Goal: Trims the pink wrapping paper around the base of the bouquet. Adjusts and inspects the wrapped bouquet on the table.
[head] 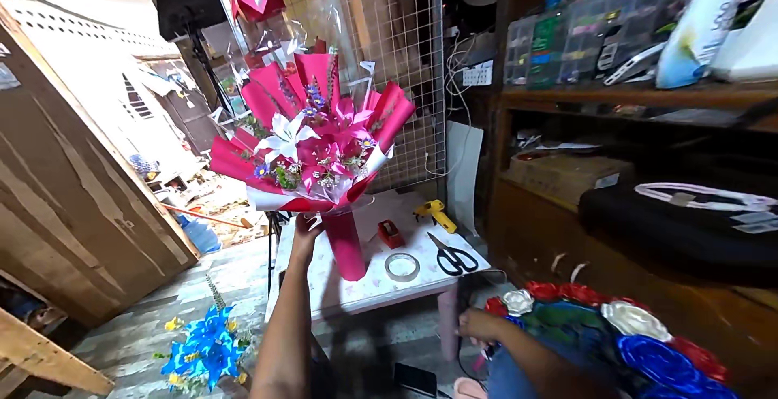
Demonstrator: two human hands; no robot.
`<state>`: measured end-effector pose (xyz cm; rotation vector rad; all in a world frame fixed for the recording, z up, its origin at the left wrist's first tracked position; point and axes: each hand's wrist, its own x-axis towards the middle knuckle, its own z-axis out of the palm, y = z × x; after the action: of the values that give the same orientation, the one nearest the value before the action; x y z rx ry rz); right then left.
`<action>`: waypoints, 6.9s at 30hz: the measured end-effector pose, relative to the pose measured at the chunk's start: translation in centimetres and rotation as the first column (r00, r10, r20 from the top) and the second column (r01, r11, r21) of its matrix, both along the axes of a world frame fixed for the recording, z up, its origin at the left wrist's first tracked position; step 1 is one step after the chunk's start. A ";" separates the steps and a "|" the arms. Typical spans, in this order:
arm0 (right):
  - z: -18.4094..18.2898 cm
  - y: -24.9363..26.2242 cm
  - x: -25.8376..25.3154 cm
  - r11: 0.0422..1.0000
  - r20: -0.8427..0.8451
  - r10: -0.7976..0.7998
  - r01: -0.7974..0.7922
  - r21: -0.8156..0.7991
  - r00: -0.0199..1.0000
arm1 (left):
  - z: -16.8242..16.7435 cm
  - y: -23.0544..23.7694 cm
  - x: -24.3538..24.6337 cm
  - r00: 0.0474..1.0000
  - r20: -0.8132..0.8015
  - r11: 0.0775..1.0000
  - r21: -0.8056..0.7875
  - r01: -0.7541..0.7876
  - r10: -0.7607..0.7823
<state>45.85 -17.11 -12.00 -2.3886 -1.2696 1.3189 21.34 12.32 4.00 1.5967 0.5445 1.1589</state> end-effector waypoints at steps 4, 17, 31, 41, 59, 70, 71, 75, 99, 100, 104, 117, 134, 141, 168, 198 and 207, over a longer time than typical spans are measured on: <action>0.2 0.1 -0.3 0.999 -0.011 -0.047 0.048 0.023 0.999 | -0.5 -0.5 -0.1 0.998 0.060 0.999 0.045 -0.005 0.002; 1.5 -0.6 -1.2 0.999 0.030 -0.012 0.013 -0.030 0.999 | -7.0 -3.8 -3.9 0.989 -0.108 0.992 -0.062 -0.106 0.099; -0.2 -0.4 -0.6 0.998 0.041 -0.059 0.059 -0.002 0.997 | -15.7 -15.5 -6.7 0.404 -0.801 0.860 -0.251 0.444 -0.442; 0.0 -0.7 -0.7 0.995 0.051 -0.093 0.094 -0.014 0.994 | -16.3 -15.4 -6.7 0.172 -0.904 0.875 -0.308 0.373 -0.392; -0.2 -0.8 -0.5 0.991 0.043 -0.132 0.131 0.014 0.990 | -16.0 -14.0 -7.5 0.228 -0.899 0.910 -0.307 0.279 -0.373; -0.1 -1.0 -0.5 0.995 0.052 -0.100 0.100 0.010 0.994 | -16.8 -14.4 -7.2 0.154 -0.906 0.888 -0.333 0.317 -0.394; -0.1 -1.0 -0.4 0.995 0.049 -0.101 0.101 0.011 0.994 | -16.8 -14.5 -7.2 0.152 -0.907 0.889 -0.332 0.316 -0.393; -0.3 -0.9 -0.3 0.995 0.048 -0.097 0.096 0.013 0.994 | -16.5 -14.6 -7.2 0.150 -0.905 0.887 -0.337 0.316 -0.398; -0.2 -0.7 -0.1 0.997 0.059 -0.075 0.075 0.002 0.995 | -16.8 -14.8 -6.8 0.115 -0.909 0.875 -0.342 0.341 -0.400; -0.3 -0.7 -0.1 0.997 0.057 -0.082 0.081 0.004 0.995 | -16.9 -14.8 -6.8 0.113 -0.910 0.876 -0.341 0.342 -0.399; -0.5 -0.7 0.1 0.995 0.052 -0.095 0.094 0.011 0.994 | -16.9 -14.8 -6.6 0.103 -0.913 0.877 -0.342 0.337 -0.395; 0.3 -0.8 -0.4 0.996 0.046 -0.093 0.093 -0.003 0.995 | -16.9 -15.0 -6.8 0.111 -0.912 0.878 -0.338 0.338 -0.394; -0.1 -0.7 -0.2 0.995 0.041 -0.099 0.099 0.007 0.994 | -17.3 -14.9 -6.6 0.096 -0.914 0.871 -0.339 0.355 -0.395; -0.2 -0.7 0.0 0.994 0.034 -0.108 0.108 0.018 0.994 | -17.3 -15.0 -6.5 0.090 -0.915 0.872 -0.340 0.352 -0.393; 0.2 -0.8 -0.2 0.994 0.033 -0.104 0.104 0.018 0.994 | -17.2 -15.1 -6.4 0.085 -0.911 0.869 -0.354 0.345 -0.404; 0.1 -0.8 -0.1 0.992 0.022 -0.122 0.122 0.019 0.992 | -17.5 -15.0 -6.2 0.051 -0.912 0.855 -0.362 0.372 -0.408; 0.6 -1.0 -0.3 0.991 -0.002 -0.131 0.131 0.028 0.991 | -17.5 -15.0 -6.1 0.030 -0.916 0.857 -0.363 0.366 -0.401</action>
<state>45.55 -18.14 -11.40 -2.4066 -1.1024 1.2555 15.28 -2.69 -13.54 2.1659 0.8394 -0.5746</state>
